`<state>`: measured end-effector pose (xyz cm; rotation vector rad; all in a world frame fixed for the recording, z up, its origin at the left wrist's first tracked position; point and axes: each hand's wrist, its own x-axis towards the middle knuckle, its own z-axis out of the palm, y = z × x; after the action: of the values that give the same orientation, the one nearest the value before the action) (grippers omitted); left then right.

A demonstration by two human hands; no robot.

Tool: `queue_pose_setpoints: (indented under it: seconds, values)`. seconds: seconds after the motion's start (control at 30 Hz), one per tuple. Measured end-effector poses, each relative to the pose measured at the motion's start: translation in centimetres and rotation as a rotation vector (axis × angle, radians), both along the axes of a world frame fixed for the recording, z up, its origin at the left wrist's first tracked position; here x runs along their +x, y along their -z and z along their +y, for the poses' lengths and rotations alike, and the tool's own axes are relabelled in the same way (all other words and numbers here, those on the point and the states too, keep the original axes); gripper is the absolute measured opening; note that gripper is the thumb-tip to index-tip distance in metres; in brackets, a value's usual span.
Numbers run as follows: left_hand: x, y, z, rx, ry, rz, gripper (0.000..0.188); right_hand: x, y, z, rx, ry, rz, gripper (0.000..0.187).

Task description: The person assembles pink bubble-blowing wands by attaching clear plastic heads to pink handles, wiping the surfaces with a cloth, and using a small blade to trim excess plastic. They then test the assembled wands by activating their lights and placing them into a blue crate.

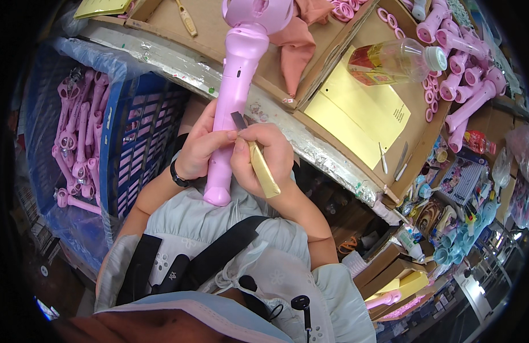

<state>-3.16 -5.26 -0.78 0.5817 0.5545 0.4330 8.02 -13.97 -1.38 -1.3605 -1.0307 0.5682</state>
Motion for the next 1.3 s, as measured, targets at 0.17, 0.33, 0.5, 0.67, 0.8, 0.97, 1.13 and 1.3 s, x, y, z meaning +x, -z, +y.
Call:
queue_pose_setpoints:
  seconds: [0.17,0.33,0.5,0.67,0.8,0.97,1.13,1.3]
  values:
    - [0.0,0.1,-0.1,0.006,-0.003,0.012,0.061,-0.1,0.1,-0.1,-0.012,0.018,-0.017,0.021]
    - [0.0,0.1,-0.1,0.005,0.002,0.004,0.063,-0.1,-0.4,0.3,0.017,0.023,-0.033,0.022]
    - [0.0,0.0,0.0,0.031,0.003,-0.004,0.062,0.1,-0.9,0.7,0.047,0.021,-0.108,0.021]
    - [0.1,-0.1,0.1,0.029,-0.005,0.009,0.061,0.0,-1.0,0.7,0.062,0.064,-0.114,0.019]
    - [0.0,0.0,0.1,0.026,0.012,0.012,0.06,0.1,-0.8,0.4,0.05,0.066,-0.109,0.019]
    - [0.0,0.3,0.0,0.021,0.004,0.016,0.06,-0.1,-0.3,0.1,-0.003,0.02,-0.033,0.02]
    - [-0.2,0.6,-0.1,0.024,0.009,0.017,0.056,-0.3,0.0,0.1,0.02,0.032,-0.045,0.021]
    - [-0.2,0.7,-0.2,0.021,0.004,0.015,0.055,-0.3,0.0,0.0,0.017,0.035,-0.048,0.022]
